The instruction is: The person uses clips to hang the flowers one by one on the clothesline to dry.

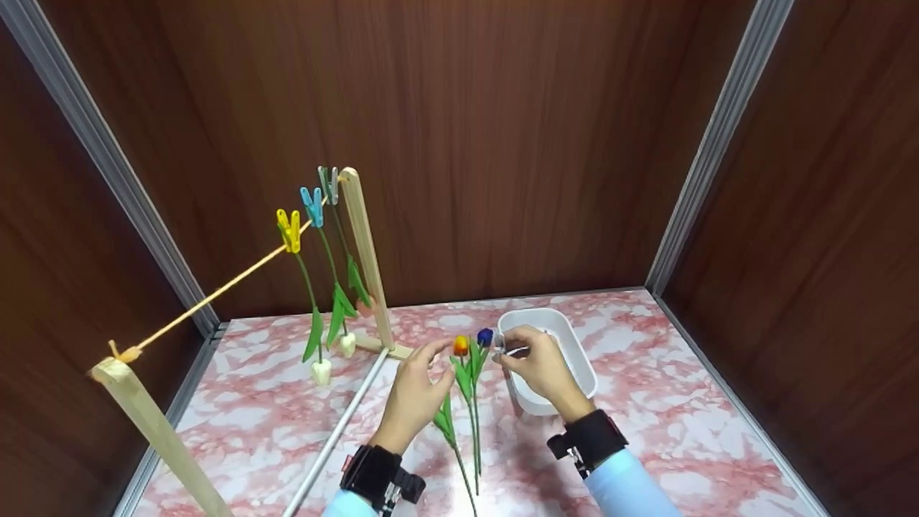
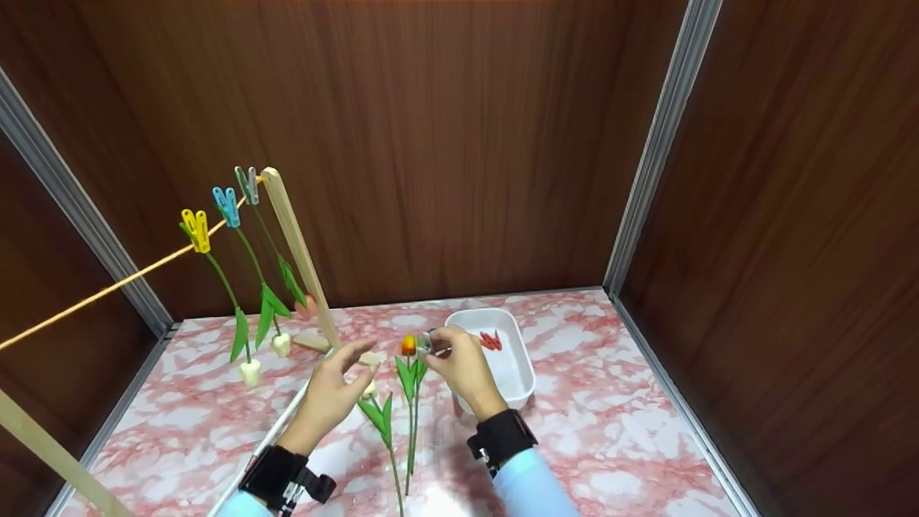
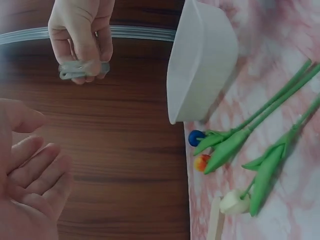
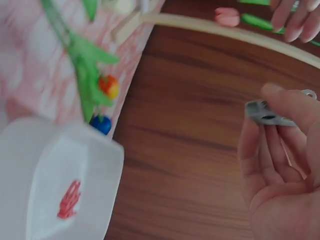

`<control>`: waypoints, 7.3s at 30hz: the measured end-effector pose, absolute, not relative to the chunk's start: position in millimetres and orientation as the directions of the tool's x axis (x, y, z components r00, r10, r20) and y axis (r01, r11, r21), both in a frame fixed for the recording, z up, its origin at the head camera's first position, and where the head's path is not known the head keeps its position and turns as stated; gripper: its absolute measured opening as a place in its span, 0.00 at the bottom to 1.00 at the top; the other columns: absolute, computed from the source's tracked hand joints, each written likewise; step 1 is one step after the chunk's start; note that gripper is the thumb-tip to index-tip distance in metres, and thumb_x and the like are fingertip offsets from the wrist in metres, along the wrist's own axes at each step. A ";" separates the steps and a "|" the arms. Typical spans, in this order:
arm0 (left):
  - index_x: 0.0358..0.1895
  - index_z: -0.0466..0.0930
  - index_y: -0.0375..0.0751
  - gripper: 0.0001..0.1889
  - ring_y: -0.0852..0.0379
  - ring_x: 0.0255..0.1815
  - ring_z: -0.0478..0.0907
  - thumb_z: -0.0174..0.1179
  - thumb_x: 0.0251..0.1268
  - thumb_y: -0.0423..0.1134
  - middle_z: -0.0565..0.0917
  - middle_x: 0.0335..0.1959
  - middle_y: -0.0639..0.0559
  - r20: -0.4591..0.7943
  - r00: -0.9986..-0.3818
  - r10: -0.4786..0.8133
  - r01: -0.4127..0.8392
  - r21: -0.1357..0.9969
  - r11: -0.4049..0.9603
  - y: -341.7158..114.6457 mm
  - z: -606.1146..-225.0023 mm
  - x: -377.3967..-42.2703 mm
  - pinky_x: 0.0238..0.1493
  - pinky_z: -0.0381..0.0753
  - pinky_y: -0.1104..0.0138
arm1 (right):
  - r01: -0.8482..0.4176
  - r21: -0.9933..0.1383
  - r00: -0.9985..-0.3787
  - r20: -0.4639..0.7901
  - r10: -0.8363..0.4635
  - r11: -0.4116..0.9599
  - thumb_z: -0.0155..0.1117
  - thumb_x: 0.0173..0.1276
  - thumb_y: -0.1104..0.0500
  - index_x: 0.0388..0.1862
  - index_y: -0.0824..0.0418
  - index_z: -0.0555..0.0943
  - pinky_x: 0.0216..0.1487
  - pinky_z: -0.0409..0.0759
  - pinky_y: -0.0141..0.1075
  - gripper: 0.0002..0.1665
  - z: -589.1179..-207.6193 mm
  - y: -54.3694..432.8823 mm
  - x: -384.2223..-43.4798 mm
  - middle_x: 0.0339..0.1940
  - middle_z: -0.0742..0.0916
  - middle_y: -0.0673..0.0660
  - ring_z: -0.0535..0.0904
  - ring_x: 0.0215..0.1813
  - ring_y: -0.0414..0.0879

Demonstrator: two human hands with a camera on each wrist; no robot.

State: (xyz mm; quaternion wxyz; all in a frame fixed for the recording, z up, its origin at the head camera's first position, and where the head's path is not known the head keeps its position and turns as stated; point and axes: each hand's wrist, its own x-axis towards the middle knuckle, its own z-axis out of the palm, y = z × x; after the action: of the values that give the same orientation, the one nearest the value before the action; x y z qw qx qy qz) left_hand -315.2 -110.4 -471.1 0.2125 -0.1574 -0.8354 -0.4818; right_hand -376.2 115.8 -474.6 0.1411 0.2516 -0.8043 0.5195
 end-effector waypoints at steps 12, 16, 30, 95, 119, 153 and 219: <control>0.62 0.79 0.28 0.22 0.43 0.60 0.83 0.69 0.68 0.34 0.84 0.58 0.36 0.327 -0.943 0.060 0.326 0.945 -0.029 -97.3 -448.5 -319.4 0.57 0.82 0.67 | -0.394 -0.919 -0.881 0.373 -0.292 0.016 0.77 0.61 0.68 0.50 0.70 0.84 0.45 0.88 0.37 0.18 -461.9 88.8 -347.0 0.42 0.90 0.63 0.88 0.41 0.47; 0.60 0.81 0.27 0.21 0.45 0.56 0.85 0.69 0.67 0.34 0.86 0.54 0.37 0.321 -0.946 0.051 0.319 0.947 -0.043 -96.9 -446.7 -314.9 0.53 0.84 0.69 | -0.388 -0.921 -0.885 0.381 -0.269 -0.027 0.77 0.60 0.69 0.48 0.71 0.85 0.45 0.88 0.36 0.17 -460.7 84.9 -341.4 0.41 0.90 0.63 0.88 0.41 0.46; 0.57 0.83 0.26 0.21 0.52 0.50 0.87 0.72 0.64 0.35 0.88 0.50 0.37 0.252 -0.967 -0.035 0.254 0.958 -0.129 -98.0 -451.6 -300.1 0.50 0.85 0.68 | -0.410 -0.910 -0.878 0.412 -0.244 -0.060 0.79 0.59 0.65 0.43 0.67 0.87 0.43 0.88 0.36 0.14 -467.1 73.7 -331.2 0.39 0.89 0.60 0.89 0.39 0.47; 0.36 0.92 0.33 0.06 0.48 0.31 0.88 0.75 0.58 0.31 0.90 0.32 0.41 0.389 -0.871 -0.300 0.386 0.920 0.070 -130.7 -435.3 -305.2 0.33 0.87 0.67 | -0.817 0.529 -0.212 0.091 -0.973 0.228 0.74 0.58 0.47 0.30 0.38 0.90 0.43 0.80 0.30 0.01 -587.1 35.1 -338.2 0.32 0.84 0.39 0.79 0.39 0.37; 0.37 0.92 0.33 0.06 0.43 0.33 0.89 0.75 0.58 0.31 0.90 0.33 0.40 0.360 -0.891 -0.277 0.335 0.933 0.135 -134.0 -417.0 -306.7 0.31 0.85 0.70 | -0.976 0.029 -0.188 0.388 -0.902 0.216 0.73 0.54 0.68 0.34 0.54 0.84 0.39 0.79 0.24 0.12 -555.2 41.2 -356.6 0.33 0.85 0.45 0.81 0.35 0.37; 0.36 0.93 0.36 0.08 0.63 0.30 0.85 0.78 0.56 0.36 0.91 0.32 0.46 0.566 -0.751 -0.339 0.461 0.818 0.343 -173.1 -264.8 -317.1 0.30 0.82 0.72 | -0.675 -0.735 -0.639 0.537 -0.550 0.066 0.58 0.77 0.69 0.56 0.71 0.83 0.52 0.86 0.41 0.14 -451.7 7.6 -376.9 0.46 0.90 0.64 0.87 0.50 0.57; 0.43 0.93 0.43 0.10 0.49 0.52 0.81 0.74 0.61 0.42 0.91 0.42 0.48 0.347 -0.678 -0.648 -0.115 0.821 0.559 -260.2 -216.7 -290.6 0.51 0.78 0.60 | -0.445 -0.895 -0.773 0.387 -0.503 -0.004 0.59 0.76 0.71 0.47 0.71 0.85 0.44 0.86 0.30 0.09 -370.7 -155.2 -354.0 0.38 0.91 0.61 0.88 0.40 0.44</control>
State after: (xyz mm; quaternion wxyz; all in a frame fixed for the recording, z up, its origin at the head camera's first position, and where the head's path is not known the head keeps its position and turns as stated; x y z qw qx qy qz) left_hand -290.6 -260.2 -216.7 0.3269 0.2325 -0.8203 -0.4077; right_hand -354.0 -155.2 -370.7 -0.0231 0.3363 -0.7053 0.6237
